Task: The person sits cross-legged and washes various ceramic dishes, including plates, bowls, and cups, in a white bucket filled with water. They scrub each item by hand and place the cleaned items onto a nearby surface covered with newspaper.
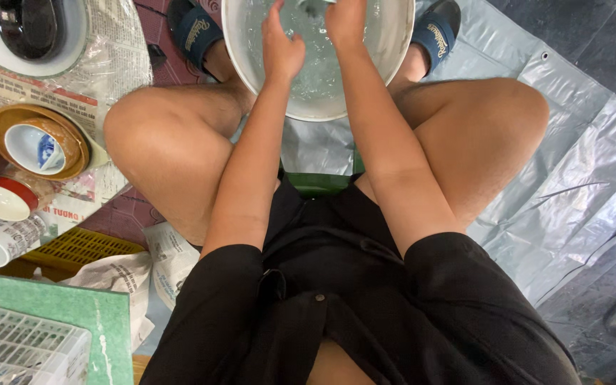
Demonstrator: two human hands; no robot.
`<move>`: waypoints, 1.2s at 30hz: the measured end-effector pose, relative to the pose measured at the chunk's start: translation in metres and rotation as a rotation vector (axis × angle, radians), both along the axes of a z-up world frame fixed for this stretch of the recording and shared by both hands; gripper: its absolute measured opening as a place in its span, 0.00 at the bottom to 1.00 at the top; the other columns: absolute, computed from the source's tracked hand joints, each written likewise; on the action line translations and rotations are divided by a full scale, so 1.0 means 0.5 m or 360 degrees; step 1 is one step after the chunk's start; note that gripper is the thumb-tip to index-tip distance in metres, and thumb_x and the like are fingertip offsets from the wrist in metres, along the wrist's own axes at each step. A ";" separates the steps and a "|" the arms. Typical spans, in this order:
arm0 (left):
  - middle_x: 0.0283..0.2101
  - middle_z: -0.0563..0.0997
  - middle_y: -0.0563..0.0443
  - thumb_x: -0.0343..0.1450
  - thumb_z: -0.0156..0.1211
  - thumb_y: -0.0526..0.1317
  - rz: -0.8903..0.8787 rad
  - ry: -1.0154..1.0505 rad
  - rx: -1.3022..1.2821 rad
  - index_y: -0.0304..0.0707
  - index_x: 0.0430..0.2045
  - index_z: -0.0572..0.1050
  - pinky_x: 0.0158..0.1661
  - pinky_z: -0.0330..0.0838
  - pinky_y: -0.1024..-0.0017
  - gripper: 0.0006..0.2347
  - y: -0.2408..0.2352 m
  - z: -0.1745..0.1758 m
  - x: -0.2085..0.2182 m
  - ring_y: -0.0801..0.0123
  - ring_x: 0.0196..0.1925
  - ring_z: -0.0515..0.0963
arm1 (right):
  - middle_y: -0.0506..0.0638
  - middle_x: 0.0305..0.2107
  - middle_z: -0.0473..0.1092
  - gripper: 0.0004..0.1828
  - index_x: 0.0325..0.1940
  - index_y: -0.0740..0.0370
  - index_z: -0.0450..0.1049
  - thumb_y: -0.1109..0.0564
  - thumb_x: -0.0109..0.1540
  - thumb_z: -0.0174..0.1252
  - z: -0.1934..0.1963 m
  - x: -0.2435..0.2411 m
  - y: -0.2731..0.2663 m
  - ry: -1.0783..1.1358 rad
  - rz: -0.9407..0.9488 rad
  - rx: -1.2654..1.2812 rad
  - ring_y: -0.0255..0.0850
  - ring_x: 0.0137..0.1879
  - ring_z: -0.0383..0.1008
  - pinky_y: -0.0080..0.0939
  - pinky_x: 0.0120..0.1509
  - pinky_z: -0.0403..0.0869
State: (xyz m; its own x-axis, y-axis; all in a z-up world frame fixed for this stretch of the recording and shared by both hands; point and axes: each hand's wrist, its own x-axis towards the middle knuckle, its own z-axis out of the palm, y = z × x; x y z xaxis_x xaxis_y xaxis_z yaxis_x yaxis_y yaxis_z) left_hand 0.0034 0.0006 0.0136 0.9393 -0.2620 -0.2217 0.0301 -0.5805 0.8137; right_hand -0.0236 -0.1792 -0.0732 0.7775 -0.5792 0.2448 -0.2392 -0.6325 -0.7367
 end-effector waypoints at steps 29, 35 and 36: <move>0.40 0.85 0.37 0.68 0.58 0.33 0.0165 0.0193 -0.0291 0.37 0.49 0.75 0.41 0.81 0.58 0.15 -0.003 0.092 0.015 0.46 0.40 0.88 | 0.59 0.36 0.78 0.18 0.42 0.65 0.77 0.53 0.54 0.70 0.212 -0.034 0.014 0.0486 0.0150 0.0191 0.56 0.37 0.80 0.52 0.42 0.76; 0.55 0.81 0.35 0.67 0.63 0.30 0.0162 -0.0177 -0.0277 0.37 0.63 0.68 0.59 0.72 0.61 0.26 -0.010 0.068 0.015 0.43 0.59 0.80 | 0.60 0.29 0.75 0.12 0.39 0.66 0.77 0.57 0.57 0.68 0.239 -0.029 0.046 -0.0190 0.0063 -0.0129 0.60 0.32 0.72 0.53 0.38 0.71; 0.59 0.77 0.33 0.64 0.64 0.29 0.0095 -0.0256 -0.0306 0.35 0.65 0.63 0.62 0.69 0.61 0.31 -0.008 0.070 0.007 0.43 0.63 0.75 | 0.61 0.27 0.74 0.09 0.38 0.65 0.77 0.58 0.59 0.67 0.252 -0.028 0.049 -0.0052 0.0027 0.0049 0.59 0.29 0.71 0.53 0.36 0.70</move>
State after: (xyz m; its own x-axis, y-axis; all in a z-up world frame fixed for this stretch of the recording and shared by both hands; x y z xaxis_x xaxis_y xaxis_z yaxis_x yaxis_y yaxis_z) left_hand 0.0070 -0.0035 0.0487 0.9735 -0.2279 -0.0198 -0.0788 -0.4155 0.9062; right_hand -0.0377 -0.1550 0.0525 0.7794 -0.5735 0.2523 -0.2041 -0.6131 -0.7632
